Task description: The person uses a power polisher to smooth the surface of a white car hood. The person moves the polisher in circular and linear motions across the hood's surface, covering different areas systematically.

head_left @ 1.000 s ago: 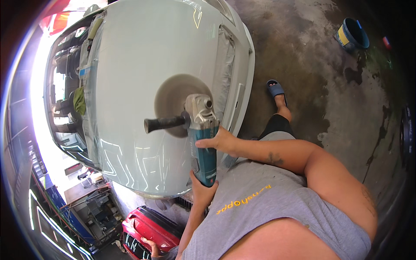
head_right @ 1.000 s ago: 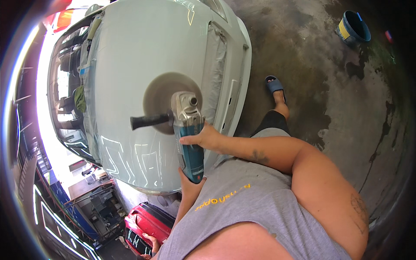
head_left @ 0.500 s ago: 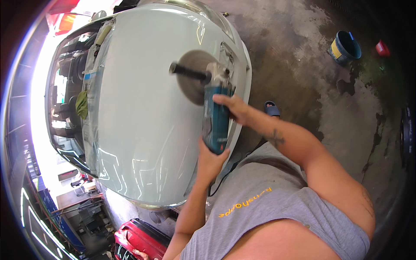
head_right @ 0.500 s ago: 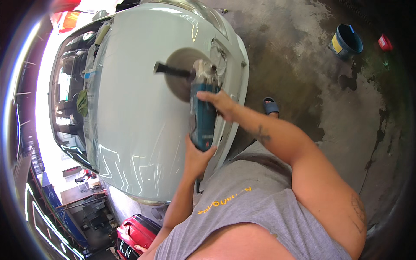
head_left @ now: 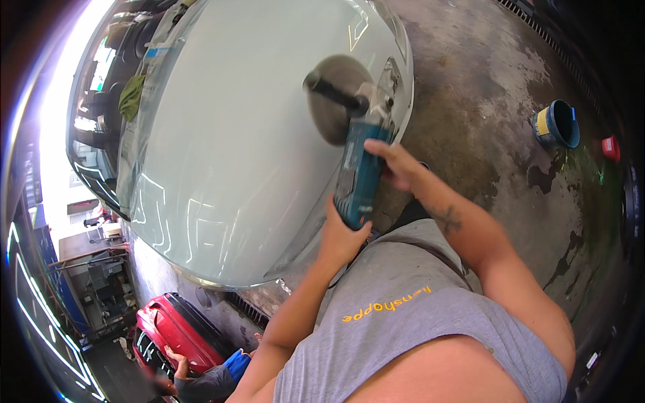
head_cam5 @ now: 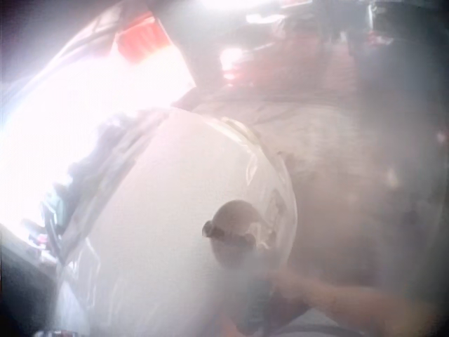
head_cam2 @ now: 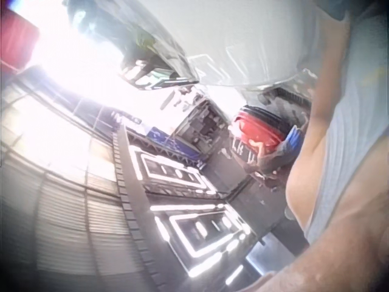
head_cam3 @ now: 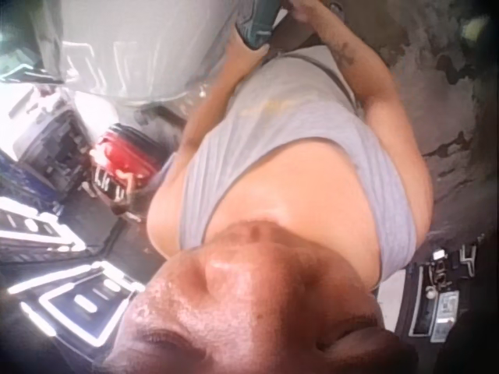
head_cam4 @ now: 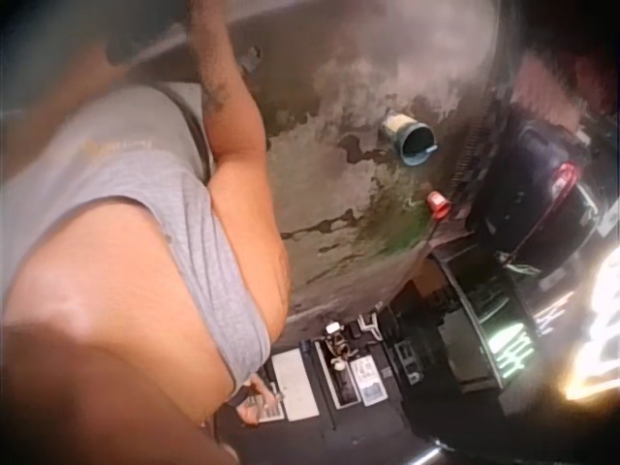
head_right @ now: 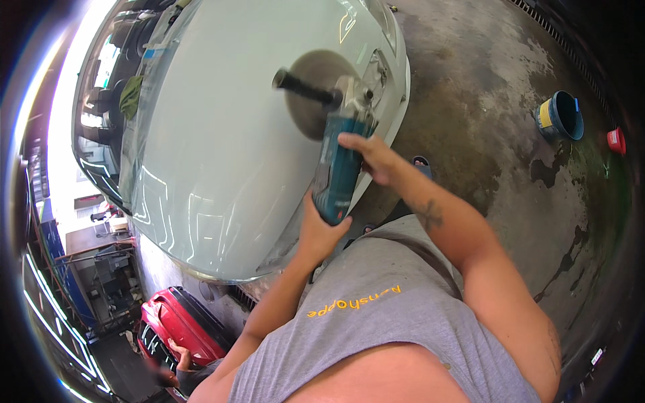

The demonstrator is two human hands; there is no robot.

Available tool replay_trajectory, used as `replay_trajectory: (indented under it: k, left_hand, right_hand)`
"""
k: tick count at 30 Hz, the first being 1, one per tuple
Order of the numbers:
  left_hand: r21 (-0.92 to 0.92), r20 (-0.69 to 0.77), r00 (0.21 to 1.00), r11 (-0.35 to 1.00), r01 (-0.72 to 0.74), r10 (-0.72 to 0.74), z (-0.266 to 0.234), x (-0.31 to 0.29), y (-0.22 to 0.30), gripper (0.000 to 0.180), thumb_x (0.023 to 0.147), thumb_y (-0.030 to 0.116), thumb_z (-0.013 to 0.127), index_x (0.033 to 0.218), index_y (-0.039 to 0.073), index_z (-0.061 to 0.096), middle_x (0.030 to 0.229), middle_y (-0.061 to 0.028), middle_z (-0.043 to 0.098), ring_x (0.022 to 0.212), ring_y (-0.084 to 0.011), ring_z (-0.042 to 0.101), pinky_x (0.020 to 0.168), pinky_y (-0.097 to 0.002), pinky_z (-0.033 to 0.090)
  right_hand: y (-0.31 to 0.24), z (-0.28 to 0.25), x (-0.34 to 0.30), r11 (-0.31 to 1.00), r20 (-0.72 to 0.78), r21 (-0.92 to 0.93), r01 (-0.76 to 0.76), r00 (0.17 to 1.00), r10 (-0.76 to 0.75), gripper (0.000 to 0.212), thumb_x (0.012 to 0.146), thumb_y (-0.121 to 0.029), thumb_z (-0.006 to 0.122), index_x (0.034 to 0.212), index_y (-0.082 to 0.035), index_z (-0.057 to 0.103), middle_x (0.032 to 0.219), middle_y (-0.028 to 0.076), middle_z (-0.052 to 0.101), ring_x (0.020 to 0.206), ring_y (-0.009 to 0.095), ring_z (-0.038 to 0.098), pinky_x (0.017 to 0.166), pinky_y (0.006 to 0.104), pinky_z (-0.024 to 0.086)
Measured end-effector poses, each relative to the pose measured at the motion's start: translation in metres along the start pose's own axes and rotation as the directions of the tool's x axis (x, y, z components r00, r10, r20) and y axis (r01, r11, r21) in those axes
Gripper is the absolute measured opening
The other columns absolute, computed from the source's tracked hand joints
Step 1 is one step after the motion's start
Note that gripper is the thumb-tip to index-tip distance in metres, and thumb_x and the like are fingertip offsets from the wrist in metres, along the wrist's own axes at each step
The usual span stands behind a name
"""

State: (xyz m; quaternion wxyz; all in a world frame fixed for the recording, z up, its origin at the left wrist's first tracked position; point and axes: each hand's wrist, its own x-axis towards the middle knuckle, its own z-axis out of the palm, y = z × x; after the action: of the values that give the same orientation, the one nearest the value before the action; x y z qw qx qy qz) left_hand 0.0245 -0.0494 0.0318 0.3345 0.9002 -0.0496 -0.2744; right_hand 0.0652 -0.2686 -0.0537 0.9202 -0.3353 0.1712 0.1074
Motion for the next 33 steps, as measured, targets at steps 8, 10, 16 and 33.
replay_trajectory:
  k: [8, 10, 16, 33]
  left_hand:
    - [0.186, 0.074, 0.979, 0.967, 0.174, -0.191, -0.046, -0.104, -0.155, 0.118, 0.078, 0.029, 0.089, 0.163, -0.004, 0.014, 0.122, -0.0346, 0.069, 0.118, -0.0458, 0.071, 0.104, -0.0488, 0.053]
    - [0.241, 0.001, 0.987, 0.958, 0.156, -0.161, -0.048, -0.132, -0.196, 0.112, 0.078, 0.026, 0.084, 0.164, 0.000, 0.016, 0.122, -0.0369, 0.068, 0.117, -0.0506, 0.069, 0.102, -0.0510, 0.054]
    - [0.169, -0.025, 0.991, 0.977, 0.133, -0.131, -0.064, -0.158, -0.224, 0.111, 0.077, 0.024, 0.081, 0.163, -0.002, 0.016, 0.124, -0.0395, 0.066, 0.120, -0.0508, 0.068, 0.103, -0.0509, 0.053]
    - [-0.261, 0.148, 0.968, 0.952, -0.160, 0.204, 0.008, 0.101, 0.089, 0.111, 0.083, 0.038, 0.088, 0.157, -0.007, 0.019, 0.127, -0.0372, 0.068, 0.117, -0.0493, 0.071, 0.102, -0.0497, 0.055]
  right_hand:
    - [0.159, 0.063, -0.068, 0.972, 0.108, -0.046, -0.228, 0.967, 0.232, 0.056, 0.091, -0.042, 0.087, 0.135, -0.017, 0.065, 0.126, 0.004, 0.070, 0.122, 0.023, 0.065, 0.102, 0.0562, 0.051]
    - [0.174, 0.082, -0.078, 0.934, 0.146, -0.135, -0.331, 0.926, 0.349, 0.066, 0.090, -0.051, 0.087, 0.140, -0.017, 0.061, 0.134, 0.007, 0.067, 0.129, 0.027, 0.061, 0.103, 0.0622, 0.048]
    - [0.172, 0.101, -0.081, 0.867, 0.196, -0.327, -0.376, 0.871, 0.451, 0.092, 0.084, -0.069, 0.085, 0.151, -0.015, 0.054, 0.152, 0.013, 0.055, 0.144, 0.035, 0.047, 0.105, 0.0659, 0.047]
    - [-0.133, -0.027, 0.057, 0.994, -0.201, -0.070, 0.089, 0.974, -0.102, 0.061, 0.094, -0.052, 0.082, 0.129, -0.005, 0.067, 0.116, 0.013, 0.074, 0.104, 0.029, 0.073, 0.102, 0.0507, 0.059]
